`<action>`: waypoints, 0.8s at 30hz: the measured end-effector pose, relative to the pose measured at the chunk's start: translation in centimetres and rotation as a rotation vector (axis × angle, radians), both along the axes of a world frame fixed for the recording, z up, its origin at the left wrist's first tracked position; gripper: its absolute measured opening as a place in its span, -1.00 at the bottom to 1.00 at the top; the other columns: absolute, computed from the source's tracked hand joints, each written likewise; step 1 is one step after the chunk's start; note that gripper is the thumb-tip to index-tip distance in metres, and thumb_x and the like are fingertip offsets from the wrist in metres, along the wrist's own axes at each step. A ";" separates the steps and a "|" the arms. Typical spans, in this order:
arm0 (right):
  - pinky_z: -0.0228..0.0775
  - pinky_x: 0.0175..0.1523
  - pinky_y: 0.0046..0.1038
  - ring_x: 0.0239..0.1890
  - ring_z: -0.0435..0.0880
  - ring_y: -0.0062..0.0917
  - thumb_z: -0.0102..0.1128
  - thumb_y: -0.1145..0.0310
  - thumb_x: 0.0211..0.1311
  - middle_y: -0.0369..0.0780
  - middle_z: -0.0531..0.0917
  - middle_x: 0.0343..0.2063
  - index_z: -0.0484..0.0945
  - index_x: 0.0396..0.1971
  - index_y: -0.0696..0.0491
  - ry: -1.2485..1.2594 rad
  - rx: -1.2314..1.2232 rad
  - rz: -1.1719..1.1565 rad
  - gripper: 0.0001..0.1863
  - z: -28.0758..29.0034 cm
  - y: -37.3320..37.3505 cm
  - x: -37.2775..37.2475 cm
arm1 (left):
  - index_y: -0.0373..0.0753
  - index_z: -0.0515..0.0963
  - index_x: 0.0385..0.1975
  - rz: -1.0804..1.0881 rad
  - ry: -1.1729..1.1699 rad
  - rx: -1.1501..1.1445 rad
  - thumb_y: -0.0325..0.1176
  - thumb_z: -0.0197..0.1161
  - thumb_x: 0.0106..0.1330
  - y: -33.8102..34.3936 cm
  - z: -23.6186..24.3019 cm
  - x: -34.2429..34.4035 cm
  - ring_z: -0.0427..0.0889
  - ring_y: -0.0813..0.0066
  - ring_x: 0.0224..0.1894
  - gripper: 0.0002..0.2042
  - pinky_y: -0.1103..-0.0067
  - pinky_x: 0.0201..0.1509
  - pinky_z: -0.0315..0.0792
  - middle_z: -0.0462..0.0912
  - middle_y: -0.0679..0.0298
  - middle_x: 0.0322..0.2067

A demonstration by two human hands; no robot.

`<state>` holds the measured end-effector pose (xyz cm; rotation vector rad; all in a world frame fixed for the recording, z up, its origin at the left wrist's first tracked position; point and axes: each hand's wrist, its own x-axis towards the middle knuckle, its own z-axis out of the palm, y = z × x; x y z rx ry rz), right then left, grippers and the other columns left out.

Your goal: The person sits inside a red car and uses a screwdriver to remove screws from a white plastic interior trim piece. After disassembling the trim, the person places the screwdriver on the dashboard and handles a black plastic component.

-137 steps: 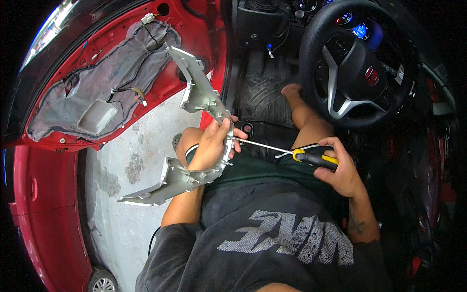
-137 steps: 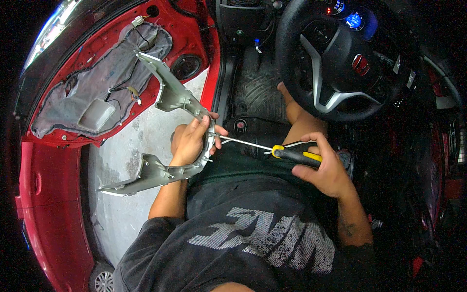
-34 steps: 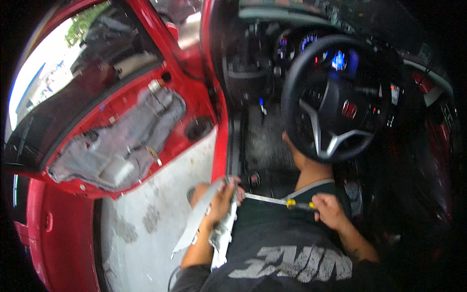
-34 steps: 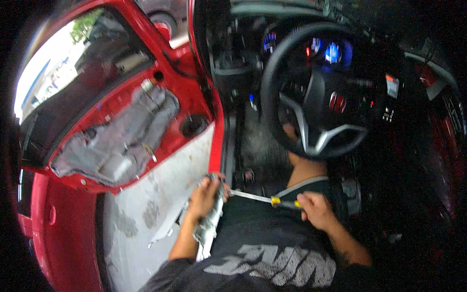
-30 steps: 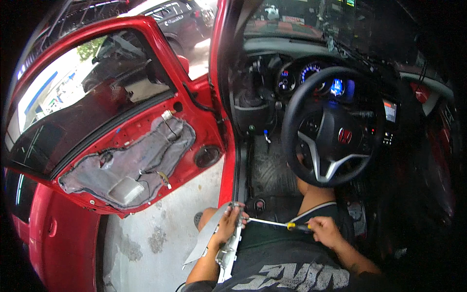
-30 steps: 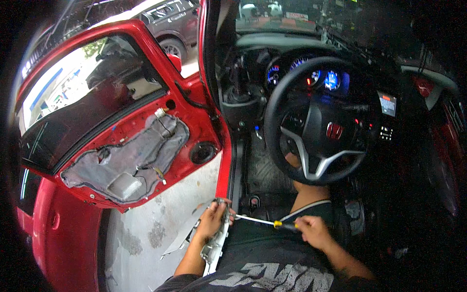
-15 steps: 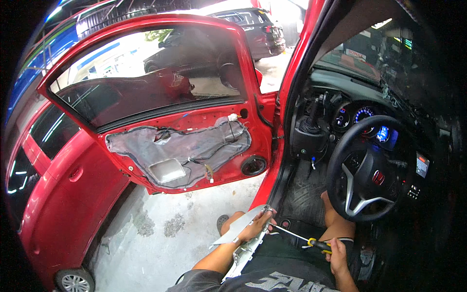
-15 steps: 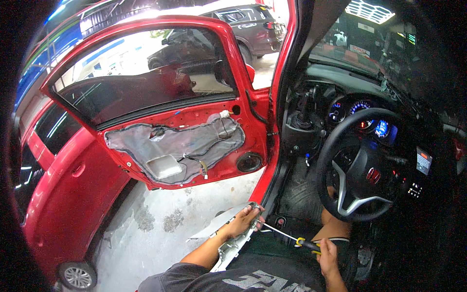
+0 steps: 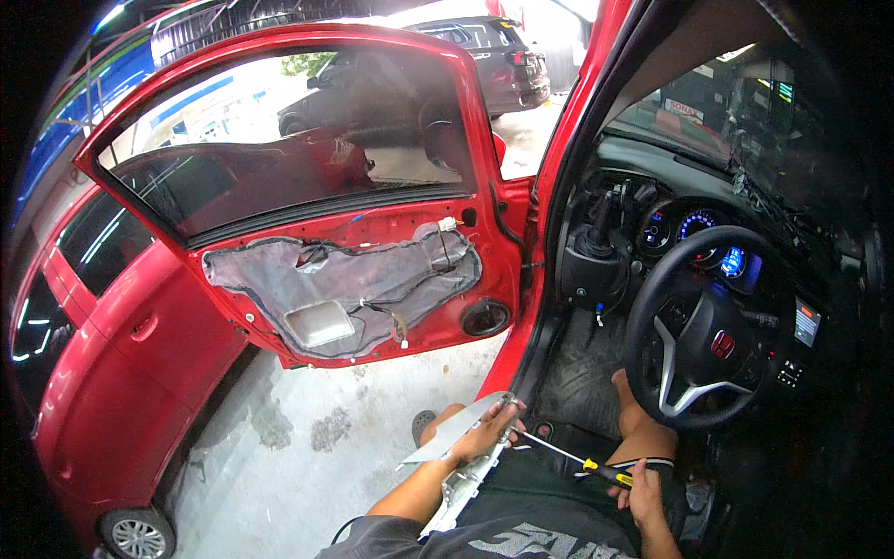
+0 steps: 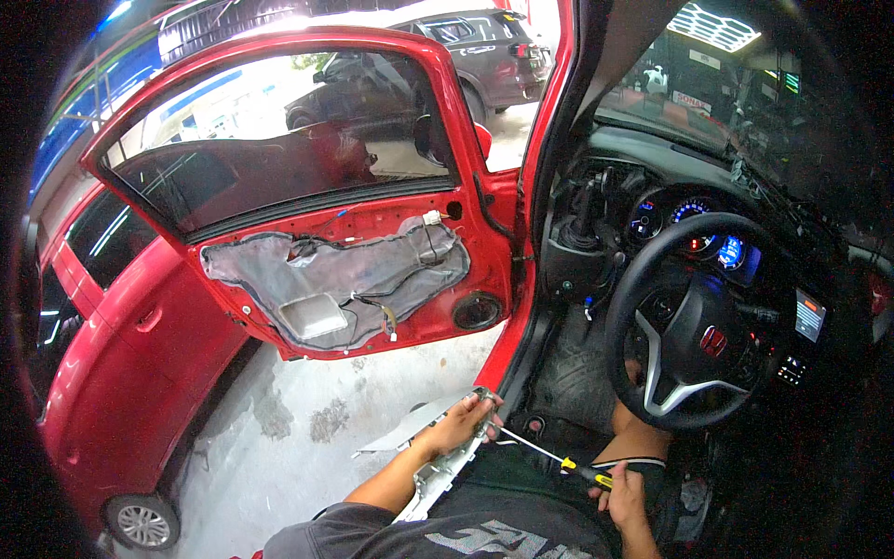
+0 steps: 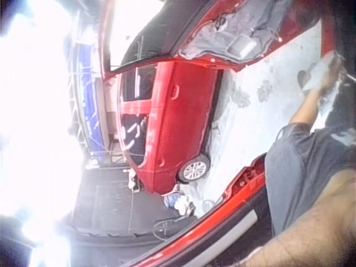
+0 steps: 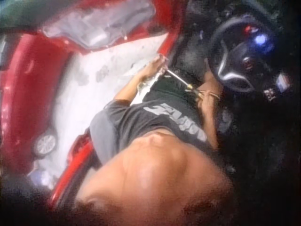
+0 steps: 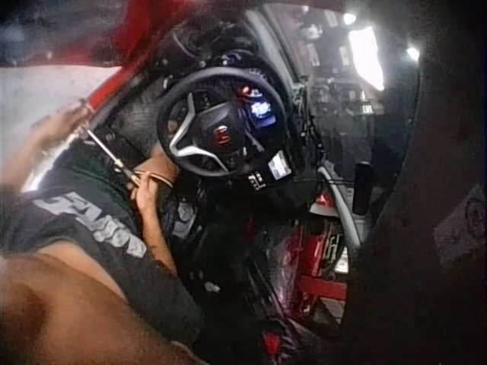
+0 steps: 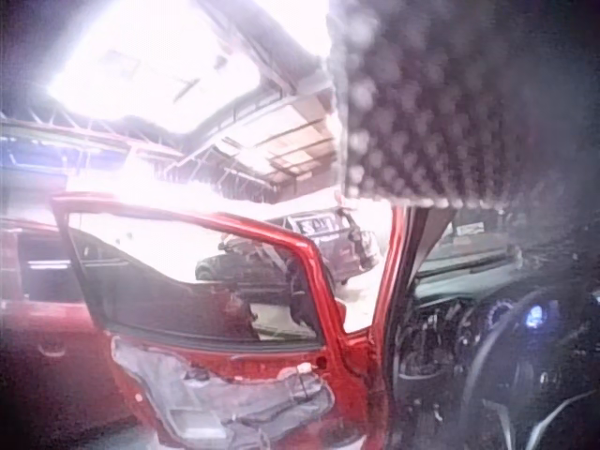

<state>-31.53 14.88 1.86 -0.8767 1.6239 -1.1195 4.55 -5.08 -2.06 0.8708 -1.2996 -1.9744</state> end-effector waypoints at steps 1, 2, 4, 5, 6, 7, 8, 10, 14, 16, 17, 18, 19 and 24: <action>0.38 -0.57 -0.50 -0.66 0.59 -0.60 0.26 0.33 0.54 -0.18 0.67 -0.47 0.60 -0.15 0.18 0.041 -0.029 0.031 -0.80 -0.3 0.0 0.1 | -0.23 0.45 0.26 0.010 -0.040 -0.032 -0.08 -0.07 0.79 0.5 1.4 -0.5 0.68 0.55 -0.25 -0.63 0.57 -0.20 0.60 0.68 0.24 -0.17; 0.44 -0.52 -0.50 -0.60 0.63 -0.59 0.32 0.39 0.48 -0.17 0.70 -0.39 0.59 -0.10 0.18 0.083 -0.058 0.062 -0.82 -0.4 0.2 0.3 | -0.24 0.45 0.26 0.020 -0.080 -0.065 -0.08 -0.07 0.79 0.8 2.0 -0.9 0.67 0.55 -0.25 -0.63 0.57 -0.20 0.60 0.68 0.24 -0.17; 0.57 -0.32 -0.49 -0.46 0.68 -0.57 0.45 0.56 0.24 -0.22 0.68 -0.23 0.52 0.05 0.15 0.615 -0.528 0.169 -0.59 0.5 -0.1 1.4 | -0.24 0.45 0.26 0.045 -0.124 -0.052 -0.09 -0.06 0.79 0.7 0.6 -0.4 0.67 0.55 -0.25 -0.63 0.57 -0.20 0.61 0.69 0.24 -0.17; 0.59 -0.29 -0.49 -0.44 0.69 -0.57 0.48 0.57 0.20 -0.22 0.68 -0.23 0.50 0.08 0.14 0.632 -0.535 0.211 -0.53 0.2 -0.1 0.9 | -0.25 0.45 0.26 0.057 -0.146 -0.045 -0.09 -0.06 0.79 0.6 -0.2 -0.1 0.68 0.55 -0.26 -0.63 0.57 -0.20 0.61 0.69 0.25 -0.17; 0.57 -0.34 -0.50 -0.49 0.67 -0.58 0.45 0.47 0.30 -0.21 0.70 -0.28 0.53 0.04 0.15 0.439 -0.391 0.198 -0.63 1.0 0.2 1.4 | -0.25 0.45 0.25 0.047 -0.100 -0.021 -0.10 -0.05 0.79 0.3 -0.8 0.2 0.68 0.55 -0.26 -0.64 0.58 -0.20 0.62 0.69 0.25 -0.17; 0.54 -0.39 -0.51 -0.55 0.65 -0.59 0.41 0.38 0.41 -0.21 0.72 -0.33 0.57 -0.01 0.16 0.254 -0.248 0.158 -0.72 1.7 0.6 1.9 | -0.25 0.45 0.25 0.038 -0.054 0.003 -0.10 -0.05 0.79 0.0 -1.4 0.6 0.68 0.55 -0.26 -0.64 0.58 -0.21 0.62 0.70 0.25 -0.18; 0.50 -0.44 -0.52 -0.59 0.62 -0.61 0.33 0.29 0.49 -0.21 0.71 -0.40 0.59 -0.08 0.16 0.174 -0.136 0.165 -0.76 1.6 0.4 1.5 | -0.25 0.45 0.24 0.030 -0.009 0.028 -0.11 -0.05 0.79 0.0 -2.1 1.0 0.68 0.55 -0.26 -0.65 0.58 -0.21 0.62 0.70 0.25 -0.18; 0.41 -0.54 -0.54 -0.68 0.57 -0.63 0.17 0.12 0.65 -0.22 0.70 -0.54 0.64 -0.20 0.17 0.026 0.085 0.155 -0.62 1.9 0.2 0.1 | -0.25 0.46 0.24 0.031 -0.069 -0.020 -0.12 -0.04 0.78 0.7 0.9 -0.1 0.69 0.55 -0.27 -0.66 0.58 -0.21 0.62 0.71 0.25 -0.18; 0.34 -0.59 -0.55 -0.71 0.53 -0.65 0.10 0.07 0.70 -0.23 0.68 -0.58 0.68 -0.28 0.19 -0.010 0.064 0.085 -0.53 0.9 0.2 0.6 | -0.25 0.47 0.23 0.048 -0.094 -0.039 -0.13 -0.03 0.78 1.1 2.0 0.0 0.70 0.54 -0.28 -0.67 0.57 -0.22 0.63 0.72 0.23 -0.19; 0.41 -0.55 -0.56 -0.65 0.58 -0.62 0.24 0.23 0.61 -0.20 0.71 -0.48 0.66 -0.18 0.21 -0.038 -0.067 0.052 -0.70 0.8 0.1 1.3 | -0.26 0.47 0.22 0.048 -0.107 -0.055 -0.14 -0.02 0.78 1.0 1.4 0.3 0.70 0.54 -0.29 -0.67 0.56 -0.23 0.64 0.72 0.23 -0.20; 0.44 -0.52 -0.56 -0.62 0.61 -0.61 0.32 0.30 0.56 -0.19 0.72 -0.43 0.64 -0.13 0.22 -0.052 -0.132 0.035 -0.76 0.9 0.1 1.8 | -0.26 0.47 0.22 0.048 -0.114 -0.064 -0.14 -0.01 0.77 1.1 1.2 0.4 0.70 0.54 -0.30 -0.67 0.56 -0.24 0.64 0.72 0.23 -0.20; 0.48 -0.50 -0.55 -0.60 0.63 -0.60 0.35 0.37 0.51 -0.19 0.71 -0.40 0.61 -0.07 0.22 -0.051 -0.239 0.003 -0.78 1.2 0.0 2.7 | -0.27 0.47 0.22 0.055 -0.133 -0.058 -0.14 -0.01 0.77 1.1 1.0 0.3 0.70 0.53 -0.30 -0.67 0.56 -0.24 0.65 0.72 0.23 -0.20; 0.51 -0.48 -0.55 -0.57 0.65 -0.58 0.39 0.43 0.45 -0.19 0.71 -0.38 0.58 -0.02 0.23 -0.050 -0.345 -0.029 -0.75 1.7 -0.3 3.8 | -0.27 0.47 0.22 0.063 -0.152 -0.052 -0.14 0.00 0.77 1.1 0.9 0.1 0.70 0.53 -0.30 -0.67 0.55 -0.25 0.65 0.72 0.22 -0.20; 0.57 -0.49 -0.50 -0.62 0.66 -0.52 0.37 0.46 0.46 -0.17 0.68 -0.45 0.49 0.07 0.23 -0.009 -0.110 0.138 -0.68 1.6 0.0 1.2 | -0.27 0.47 0.22 0.095 -0.134 -0.005 -0.16 0.00 0.77 0.9 0.3 -0.1 0.71 0.50 -0.31 -0.68 0.53 -0.27 0.66 0.71 0.20 -0.19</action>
